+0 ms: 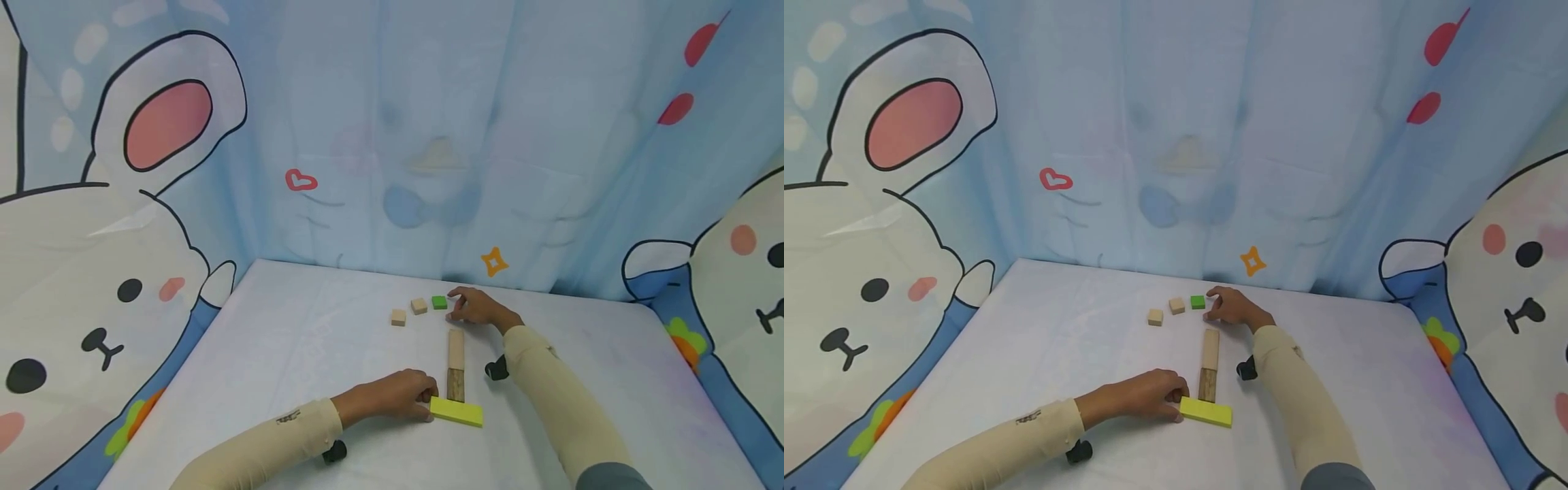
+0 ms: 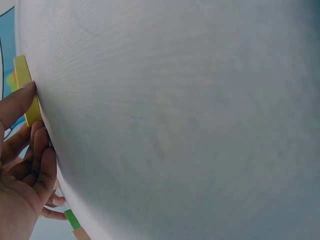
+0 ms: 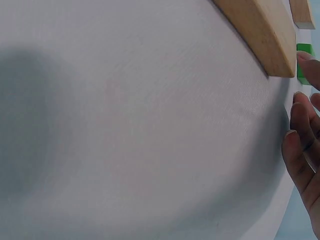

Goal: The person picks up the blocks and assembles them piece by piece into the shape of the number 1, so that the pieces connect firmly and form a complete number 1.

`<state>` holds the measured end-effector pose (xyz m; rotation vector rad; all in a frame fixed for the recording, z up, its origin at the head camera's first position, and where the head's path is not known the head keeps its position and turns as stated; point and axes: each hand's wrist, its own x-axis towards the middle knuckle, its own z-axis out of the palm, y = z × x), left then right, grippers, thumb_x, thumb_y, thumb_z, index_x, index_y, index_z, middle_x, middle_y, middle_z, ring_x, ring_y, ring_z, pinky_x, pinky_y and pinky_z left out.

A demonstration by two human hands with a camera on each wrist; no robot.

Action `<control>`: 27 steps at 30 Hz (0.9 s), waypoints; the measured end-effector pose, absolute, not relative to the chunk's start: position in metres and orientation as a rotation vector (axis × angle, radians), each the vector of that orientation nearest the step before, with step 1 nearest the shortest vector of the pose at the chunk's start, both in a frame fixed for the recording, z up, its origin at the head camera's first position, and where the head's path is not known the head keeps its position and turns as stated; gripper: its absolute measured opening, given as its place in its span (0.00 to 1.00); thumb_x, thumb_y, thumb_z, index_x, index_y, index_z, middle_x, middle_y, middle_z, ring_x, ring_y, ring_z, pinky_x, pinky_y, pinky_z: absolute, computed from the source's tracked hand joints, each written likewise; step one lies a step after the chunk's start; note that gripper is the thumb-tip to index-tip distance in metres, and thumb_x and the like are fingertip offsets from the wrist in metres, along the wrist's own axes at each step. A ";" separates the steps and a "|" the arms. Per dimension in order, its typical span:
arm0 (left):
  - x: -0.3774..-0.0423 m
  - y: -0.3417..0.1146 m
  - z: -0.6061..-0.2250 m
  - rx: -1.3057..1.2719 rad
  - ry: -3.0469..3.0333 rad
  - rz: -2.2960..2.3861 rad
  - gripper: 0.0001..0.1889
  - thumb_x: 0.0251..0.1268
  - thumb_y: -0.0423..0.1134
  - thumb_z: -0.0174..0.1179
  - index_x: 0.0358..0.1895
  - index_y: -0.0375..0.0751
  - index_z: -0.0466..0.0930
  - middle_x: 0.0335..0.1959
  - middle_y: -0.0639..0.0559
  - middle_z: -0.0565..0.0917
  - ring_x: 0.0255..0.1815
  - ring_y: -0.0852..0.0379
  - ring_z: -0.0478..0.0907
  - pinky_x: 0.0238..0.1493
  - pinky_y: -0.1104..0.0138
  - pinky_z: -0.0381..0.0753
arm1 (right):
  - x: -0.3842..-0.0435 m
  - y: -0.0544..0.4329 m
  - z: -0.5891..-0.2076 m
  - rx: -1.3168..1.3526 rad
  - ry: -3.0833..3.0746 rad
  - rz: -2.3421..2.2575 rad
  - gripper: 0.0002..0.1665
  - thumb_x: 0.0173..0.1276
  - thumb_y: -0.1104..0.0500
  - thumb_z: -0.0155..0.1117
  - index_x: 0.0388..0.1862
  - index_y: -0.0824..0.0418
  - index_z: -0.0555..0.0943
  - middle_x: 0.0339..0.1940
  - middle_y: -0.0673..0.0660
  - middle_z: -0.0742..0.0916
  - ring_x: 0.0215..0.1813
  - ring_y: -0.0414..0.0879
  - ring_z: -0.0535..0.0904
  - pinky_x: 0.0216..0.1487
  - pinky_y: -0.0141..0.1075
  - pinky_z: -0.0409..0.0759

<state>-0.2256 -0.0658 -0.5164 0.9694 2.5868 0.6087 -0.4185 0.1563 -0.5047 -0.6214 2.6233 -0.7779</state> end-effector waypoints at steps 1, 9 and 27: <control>-0.225 -0.066 -0.516 0.966 2.587 0.606 0.17 0.62 0.44 0.71 0.52 0.44 0.82 0.35 0.62 0.79 0.33 0.71 0.71 0.38 0.77 0.73 | -0.419 0.155 -0.505 -0.631 2.621 -0.778 0.37 0.67 0.55 0.70 0.70 0.68 0.69 0.40 0.57 0.84 0.36 0.44 0.77 0.38 0.36 0.75; -0.224 -0.065 -0.514 0.962 2.583 0.604 0.17 0.62 0.44 0.71 0.51 0.44 0.82 0.34 0.62 0.78 0.33 0.71 0.70 0.37 0.78 0.72 | -0.422 0.146 -0.510 -0.627 2.612 -0.803 0.38 0.68 0.56 0.69 0.72 0.67 0.68 0.37 0.57 0.83 0.35 0.44 0.75 0.37 0.35 0.73; -0.223 -0.065 -0.511 0.957 2.593 0.590 0.17 0.61 0.44 0.72 0.51 0.43 0.83 0.34 0.62 0.78 0.32 0.71 0.70 0.37 0.78 0.72 | -0.426 0.138 -0.515 -0.614 2.679 -0.796 0.27 0.68 0.57 0.69 0.62 0.67 0.76 0.37 0.57 0.82 0.37 0.46 0.75 0.37 0.35 0.72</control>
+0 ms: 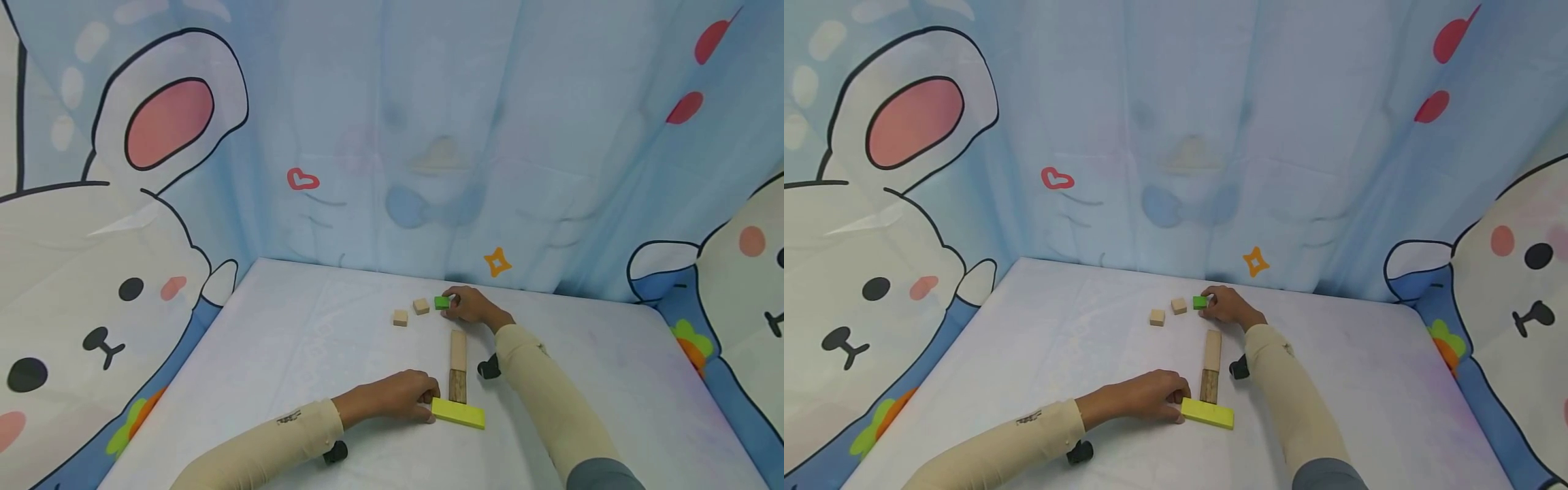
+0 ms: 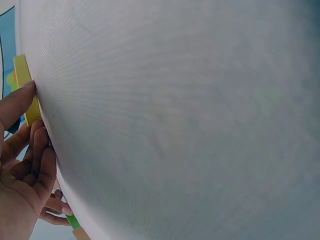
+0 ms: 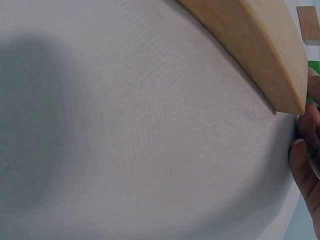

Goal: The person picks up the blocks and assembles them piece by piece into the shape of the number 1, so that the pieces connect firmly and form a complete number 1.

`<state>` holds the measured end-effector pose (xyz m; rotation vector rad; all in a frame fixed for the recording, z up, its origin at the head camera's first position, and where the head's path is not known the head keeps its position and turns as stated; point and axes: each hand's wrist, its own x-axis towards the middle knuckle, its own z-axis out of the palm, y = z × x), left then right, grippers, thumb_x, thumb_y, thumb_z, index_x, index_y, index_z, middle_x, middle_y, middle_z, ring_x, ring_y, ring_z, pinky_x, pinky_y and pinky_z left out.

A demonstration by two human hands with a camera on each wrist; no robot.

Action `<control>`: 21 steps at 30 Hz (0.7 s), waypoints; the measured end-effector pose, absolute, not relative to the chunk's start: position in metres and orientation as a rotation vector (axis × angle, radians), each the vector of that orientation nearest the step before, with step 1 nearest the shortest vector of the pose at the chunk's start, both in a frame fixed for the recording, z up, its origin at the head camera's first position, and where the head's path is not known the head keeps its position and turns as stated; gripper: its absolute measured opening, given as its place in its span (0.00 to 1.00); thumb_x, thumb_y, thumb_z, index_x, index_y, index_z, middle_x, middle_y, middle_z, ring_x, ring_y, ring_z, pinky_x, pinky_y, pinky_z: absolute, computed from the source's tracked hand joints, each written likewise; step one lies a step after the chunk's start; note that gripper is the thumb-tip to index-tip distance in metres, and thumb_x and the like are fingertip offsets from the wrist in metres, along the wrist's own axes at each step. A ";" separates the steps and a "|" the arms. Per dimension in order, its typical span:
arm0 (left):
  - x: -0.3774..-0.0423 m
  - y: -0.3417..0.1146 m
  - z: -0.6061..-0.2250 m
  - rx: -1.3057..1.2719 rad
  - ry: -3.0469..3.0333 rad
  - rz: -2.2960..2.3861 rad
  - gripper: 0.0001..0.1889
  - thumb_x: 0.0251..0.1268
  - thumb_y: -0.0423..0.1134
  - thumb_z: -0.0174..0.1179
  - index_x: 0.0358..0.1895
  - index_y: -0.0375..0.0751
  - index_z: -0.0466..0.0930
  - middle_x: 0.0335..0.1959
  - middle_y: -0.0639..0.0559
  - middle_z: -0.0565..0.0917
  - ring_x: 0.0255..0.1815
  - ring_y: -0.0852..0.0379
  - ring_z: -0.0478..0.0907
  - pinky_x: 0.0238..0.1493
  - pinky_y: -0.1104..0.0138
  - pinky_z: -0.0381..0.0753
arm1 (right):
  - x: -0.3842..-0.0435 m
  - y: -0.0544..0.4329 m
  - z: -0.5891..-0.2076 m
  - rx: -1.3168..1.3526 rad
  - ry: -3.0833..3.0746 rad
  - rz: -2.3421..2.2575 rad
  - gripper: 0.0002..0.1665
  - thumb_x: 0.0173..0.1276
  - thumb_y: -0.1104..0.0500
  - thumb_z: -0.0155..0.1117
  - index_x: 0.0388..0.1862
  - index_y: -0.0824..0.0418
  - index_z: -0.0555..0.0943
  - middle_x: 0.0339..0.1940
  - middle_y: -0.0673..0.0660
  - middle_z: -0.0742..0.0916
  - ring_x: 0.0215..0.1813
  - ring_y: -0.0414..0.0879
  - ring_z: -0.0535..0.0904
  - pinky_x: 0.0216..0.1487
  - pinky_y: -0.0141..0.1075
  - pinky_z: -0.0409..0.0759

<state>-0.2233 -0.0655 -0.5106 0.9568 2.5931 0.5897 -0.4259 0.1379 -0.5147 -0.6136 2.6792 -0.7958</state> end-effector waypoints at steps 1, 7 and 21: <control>-0.223 -0.065 -0.511 0.959 2.593 0.589 0.17 0.61 0.44 0.72 0.51 0.43 0.83 0.34 0.62 0.78 0.32 0.71 0.69 0.36 0.78 0.72 | -0.426 0.138 -0.515 -0.615 2.684 -0.794 0.27 0.68 0.57 0.69 0.62 0.67 0.77 0.37 0.57 0.82 0.37 0.46 0.75 0.37 0.35 0.72; -0.223 -0.065 -0.511 0.973 2.597 0.587 0.17 0.62 0.44 0.72 0.51 0.43 0.82 0.34 0.61 0.78 0.32 0.71 0.69 0.36 0.78 0.71 | -0.424 0.138 -0.517 -0.622 2.707 -0.787 0.23 0.70 0.58 0.67 0.59 0.67 0.78 0.38 0.57 0.82 0.38 0.46 0.75 0.40 0.36 0.73; -0.224 -0.064 -0.512 0.973 2.603 0.583 0.17 0.61 0.43 0.72 0.51 0.43 0.83 0.35 0.61 0.79 0.33 0.71 0.70 0.37 0.78 0.72 | -0.424 0.139 -0.517 -0.611 2.682 -0.816 0.22 0.69 0.58 0.68 0.58 0.67 0.78 0.36 0.56 0.82 0.37 0.45 0.75 0.40 0.36 0.73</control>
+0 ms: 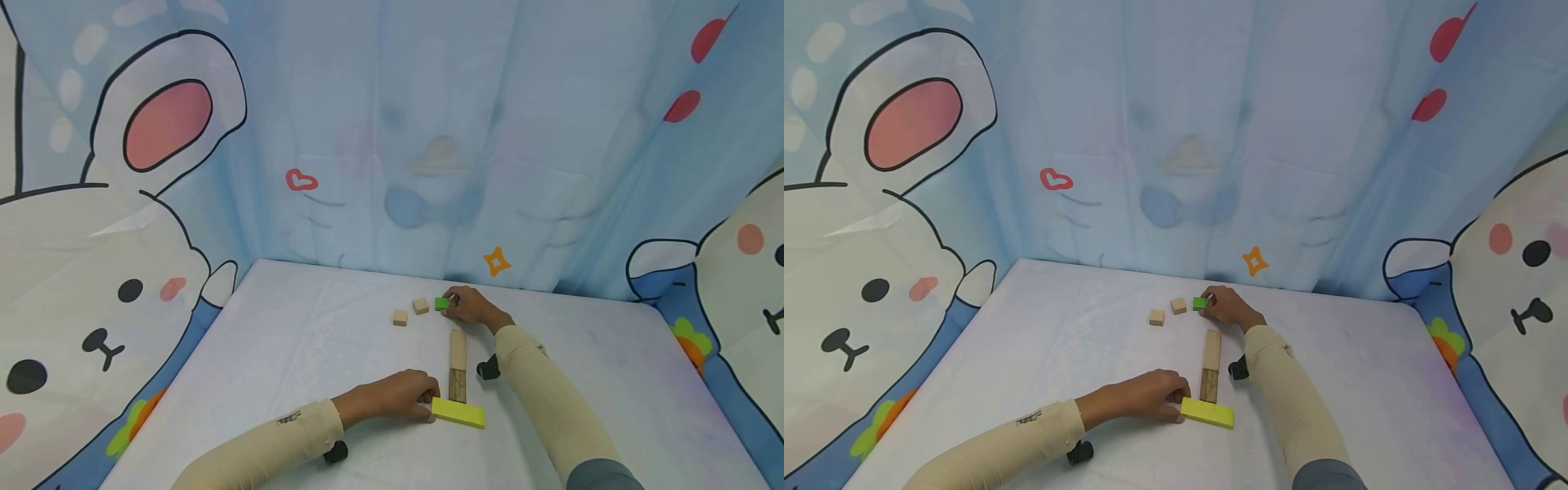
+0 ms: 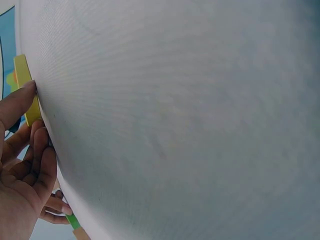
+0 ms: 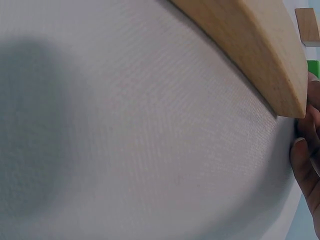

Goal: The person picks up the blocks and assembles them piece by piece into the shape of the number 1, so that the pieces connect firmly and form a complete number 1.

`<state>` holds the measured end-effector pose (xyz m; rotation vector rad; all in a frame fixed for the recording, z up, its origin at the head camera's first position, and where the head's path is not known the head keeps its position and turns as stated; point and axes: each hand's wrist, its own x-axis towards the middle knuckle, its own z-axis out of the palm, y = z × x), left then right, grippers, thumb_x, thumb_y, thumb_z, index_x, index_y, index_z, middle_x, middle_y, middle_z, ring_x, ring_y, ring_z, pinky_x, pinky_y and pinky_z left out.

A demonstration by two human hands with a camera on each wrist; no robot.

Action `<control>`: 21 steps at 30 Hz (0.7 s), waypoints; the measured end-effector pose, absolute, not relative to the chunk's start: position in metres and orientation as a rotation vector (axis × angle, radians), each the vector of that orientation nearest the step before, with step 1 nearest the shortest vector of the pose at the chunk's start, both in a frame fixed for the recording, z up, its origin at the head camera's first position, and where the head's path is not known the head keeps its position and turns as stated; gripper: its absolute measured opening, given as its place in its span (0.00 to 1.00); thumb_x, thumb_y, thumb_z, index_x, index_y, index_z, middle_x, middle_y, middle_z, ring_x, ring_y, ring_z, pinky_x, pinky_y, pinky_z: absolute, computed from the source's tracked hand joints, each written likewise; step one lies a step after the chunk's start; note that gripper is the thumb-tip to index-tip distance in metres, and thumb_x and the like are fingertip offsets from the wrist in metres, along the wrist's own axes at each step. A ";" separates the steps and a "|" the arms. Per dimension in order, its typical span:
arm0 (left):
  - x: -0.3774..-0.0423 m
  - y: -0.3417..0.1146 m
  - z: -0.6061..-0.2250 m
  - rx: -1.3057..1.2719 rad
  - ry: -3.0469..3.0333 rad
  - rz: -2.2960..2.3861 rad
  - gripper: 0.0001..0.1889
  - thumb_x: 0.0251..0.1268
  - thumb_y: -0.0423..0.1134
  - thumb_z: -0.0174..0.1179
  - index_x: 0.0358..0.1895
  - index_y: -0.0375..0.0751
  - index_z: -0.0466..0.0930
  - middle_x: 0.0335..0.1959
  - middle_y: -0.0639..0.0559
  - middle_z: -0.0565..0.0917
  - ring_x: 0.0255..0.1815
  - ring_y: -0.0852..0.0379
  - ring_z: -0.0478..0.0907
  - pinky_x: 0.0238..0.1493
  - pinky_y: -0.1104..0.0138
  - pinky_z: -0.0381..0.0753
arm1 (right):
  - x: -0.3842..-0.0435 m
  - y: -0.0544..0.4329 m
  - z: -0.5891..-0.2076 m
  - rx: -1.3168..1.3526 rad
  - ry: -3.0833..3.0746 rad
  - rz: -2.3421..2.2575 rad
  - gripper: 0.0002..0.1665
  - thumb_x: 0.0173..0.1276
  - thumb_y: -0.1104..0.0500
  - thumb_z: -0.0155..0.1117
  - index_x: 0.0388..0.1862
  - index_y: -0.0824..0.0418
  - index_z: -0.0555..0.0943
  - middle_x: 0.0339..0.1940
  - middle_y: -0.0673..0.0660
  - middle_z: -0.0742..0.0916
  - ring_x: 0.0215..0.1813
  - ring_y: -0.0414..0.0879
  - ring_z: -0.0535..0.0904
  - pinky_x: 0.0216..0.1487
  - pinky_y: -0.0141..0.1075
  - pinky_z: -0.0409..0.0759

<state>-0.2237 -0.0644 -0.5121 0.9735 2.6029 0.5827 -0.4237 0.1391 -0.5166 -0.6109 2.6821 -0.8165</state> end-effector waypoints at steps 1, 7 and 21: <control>-0.224 -0.064 -0.512 0.975 2.603 0.584 0.17 0.61 0.43 0.72 0.51 0.43 0.83 0.35 0.61 0.79 0.33 0.71 0.70 0.37 0.78 0.72 | -0.424 0.139 -0.516 -0.611 2.681 -0.818 0.22 0.69 0.58 0.68 0.58 0.67 0.78 0.36 0.56 0.82 0.37 0.45 0.75 0.40 0.36 0.73; -0.225 -0.065 -0.513 0.981 2.602 0.585 0.17 0.62 0.44 0.72 0.51 0.43 0.82 0.35 0.61 0.79 0.33 0.71 0.70 0.37 0.78 0.72 | -0.423 0.141 -0.516 -0.629 2.681 -0.813 0.22 0.69 0.58 0.68 0.58 0.67 0.78 0.37 0.56 0.82 0.38 0.45 0.75 0.41 0.36 0.73; -0.222 -0.065 -0.509 0.968 2.606 0.579 0.17 0.62 0.44 0.72 0.51 0.44 0.83 0.35 0.62 0.79 0.33 0.71 0.70 0.37 0.78 0.72 | -0.420 0.142 -0.513 -0.635 2.665 -0.819 0.23 0.68 0.57 0.69 0.57 0.67 0.79 0.38 0.57 0.83 0.38 0.46 0.75 0.40 0.36 0.73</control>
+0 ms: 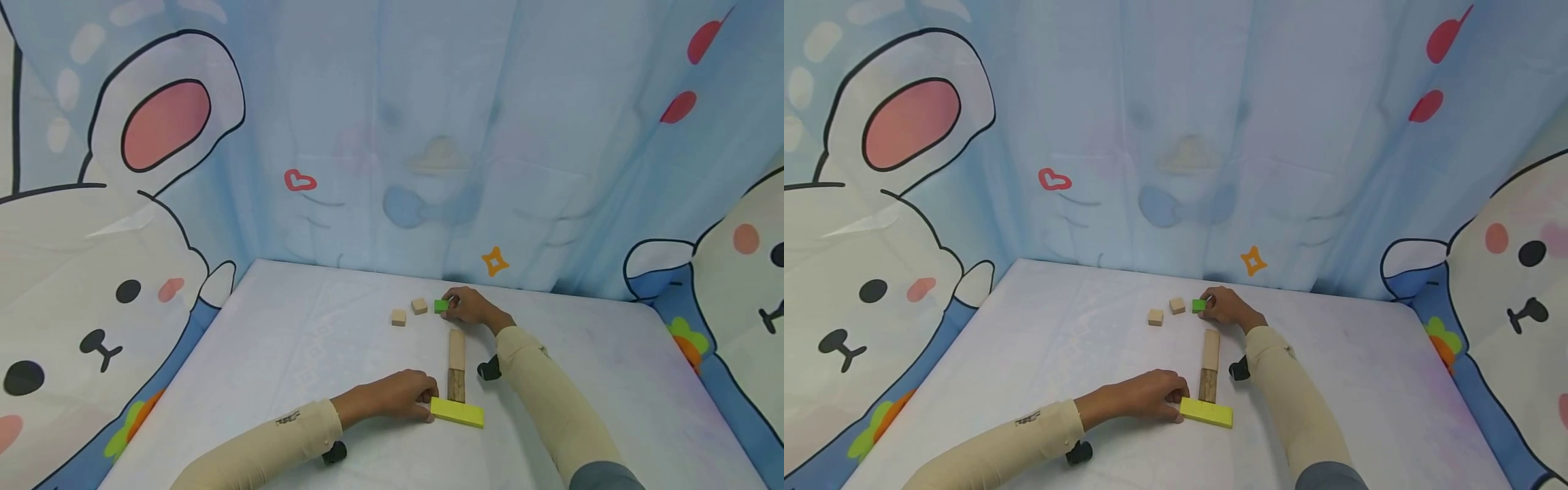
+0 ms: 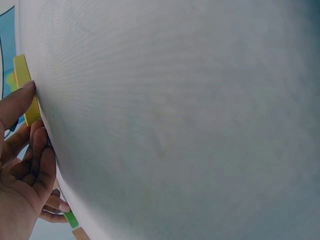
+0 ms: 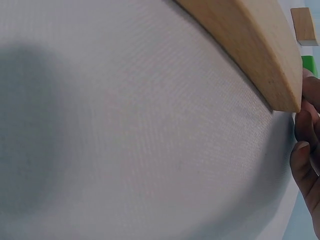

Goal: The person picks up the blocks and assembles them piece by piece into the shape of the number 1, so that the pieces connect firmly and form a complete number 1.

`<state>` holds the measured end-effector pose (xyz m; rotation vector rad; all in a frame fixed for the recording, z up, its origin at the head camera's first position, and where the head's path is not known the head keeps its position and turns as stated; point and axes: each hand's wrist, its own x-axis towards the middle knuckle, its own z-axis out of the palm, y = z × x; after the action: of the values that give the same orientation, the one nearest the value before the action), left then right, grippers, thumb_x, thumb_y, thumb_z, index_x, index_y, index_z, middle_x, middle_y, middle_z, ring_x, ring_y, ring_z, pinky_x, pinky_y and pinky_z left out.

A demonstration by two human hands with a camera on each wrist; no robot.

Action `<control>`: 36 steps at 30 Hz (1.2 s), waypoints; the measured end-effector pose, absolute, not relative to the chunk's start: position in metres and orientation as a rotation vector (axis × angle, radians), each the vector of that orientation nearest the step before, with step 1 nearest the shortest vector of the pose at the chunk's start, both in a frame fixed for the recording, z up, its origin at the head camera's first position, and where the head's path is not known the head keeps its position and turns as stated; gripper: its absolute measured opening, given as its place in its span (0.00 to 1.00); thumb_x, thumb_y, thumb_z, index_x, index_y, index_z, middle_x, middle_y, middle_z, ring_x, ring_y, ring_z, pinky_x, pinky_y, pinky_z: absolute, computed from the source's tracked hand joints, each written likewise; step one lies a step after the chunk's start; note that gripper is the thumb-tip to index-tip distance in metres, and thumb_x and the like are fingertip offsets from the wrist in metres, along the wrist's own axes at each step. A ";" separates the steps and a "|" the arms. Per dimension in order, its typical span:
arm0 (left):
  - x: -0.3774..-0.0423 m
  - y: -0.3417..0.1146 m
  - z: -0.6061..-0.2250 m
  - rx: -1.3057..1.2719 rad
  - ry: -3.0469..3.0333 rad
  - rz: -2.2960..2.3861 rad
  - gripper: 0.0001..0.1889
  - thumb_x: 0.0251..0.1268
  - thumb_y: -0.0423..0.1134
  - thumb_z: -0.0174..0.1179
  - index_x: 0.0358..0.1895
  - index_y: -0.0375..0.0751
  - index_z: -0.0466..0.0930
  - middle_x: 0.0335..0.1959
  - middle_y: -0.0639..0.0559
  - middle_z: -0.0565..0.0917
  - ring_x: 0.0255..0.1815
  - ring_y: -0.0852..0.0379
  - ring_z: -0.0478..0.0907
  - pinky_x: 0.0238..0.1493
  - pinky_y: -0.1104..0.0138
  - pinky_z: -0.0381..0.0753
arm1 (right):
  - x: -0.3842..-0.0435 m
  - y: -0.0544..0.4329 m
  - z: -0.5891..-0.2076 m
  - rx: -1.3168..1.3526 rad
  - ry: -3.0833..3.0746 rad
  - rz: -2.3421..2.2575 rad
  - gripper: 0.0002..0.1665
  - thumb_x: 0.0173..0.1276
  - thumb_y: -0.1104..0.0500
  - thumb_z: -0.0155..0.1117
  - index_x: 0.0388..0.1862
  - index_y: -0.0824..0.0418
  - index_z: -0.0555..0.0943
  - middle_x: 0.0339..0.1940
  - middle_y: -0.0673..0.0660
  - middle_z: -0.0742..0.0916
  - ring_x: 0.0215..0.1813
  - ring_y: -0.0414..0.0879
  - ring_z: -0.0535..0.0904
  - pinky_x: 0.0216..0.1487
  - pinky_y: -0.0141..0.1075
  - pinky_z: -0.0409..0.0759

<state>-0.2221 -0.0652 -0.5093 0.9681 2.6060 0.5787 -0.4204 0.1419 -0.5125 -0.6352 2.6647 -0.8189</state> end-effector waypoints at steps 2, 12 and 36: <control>-0.221 -0.065 -0.509 0.964 2.606 0.579 0.17 0.62 0.45 0.71 0.51 0.44 0.83 0.35 0.62 0.79 0.33 0.71 0.70 0.37 0.78 0.72 | -0.420 0.142 -0.512 -0.639 2.660 -0.824 0.23 0.68 0.57 0.69 0.57 0.67 0.79 0.38 0.57 0.83 0.38 0.46 0.75 0.40 0.36 0.73; -0.222 -0.066 -0.509 0.988 2.607 0.589 0.17 0.61 0.44 0.72 0.51 0.44 0.83 0.35 0.62 0.79 0.33 0.71 0.70 0.37 0.78 0.72 | -0.420 0.144 -0.513 -0.645 2.660 -0.823 0.23 0.67 0.56 0.70 0.57 0.66 0.79 0.39 0.58 0.83 0.40 0.47 0.76 0.43 0.38 0.74; -0.225 -0.065 -0.512 0.973 2.582 0.625 0.16 0.61 0.42 0.72 0.50 0.42 0.83 0.34 0.62 0.79 0.31 0.71 0.69 0.35 0.78 0.72 | -0.413 0.146 -0.510 -0.633 2.681 -0.787 0.23 0.67 0.56 0.70 0.57 0.66 0.80 0.39 0.57 0.83 0.41 0.47 0.76 0.44 0.39 0.74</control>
<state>-0.2248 -0.0649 -0.5124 0.9730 2.5823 0.6246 -0.4132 0.1458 -0.5096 -0.6334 2.6806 -0.7866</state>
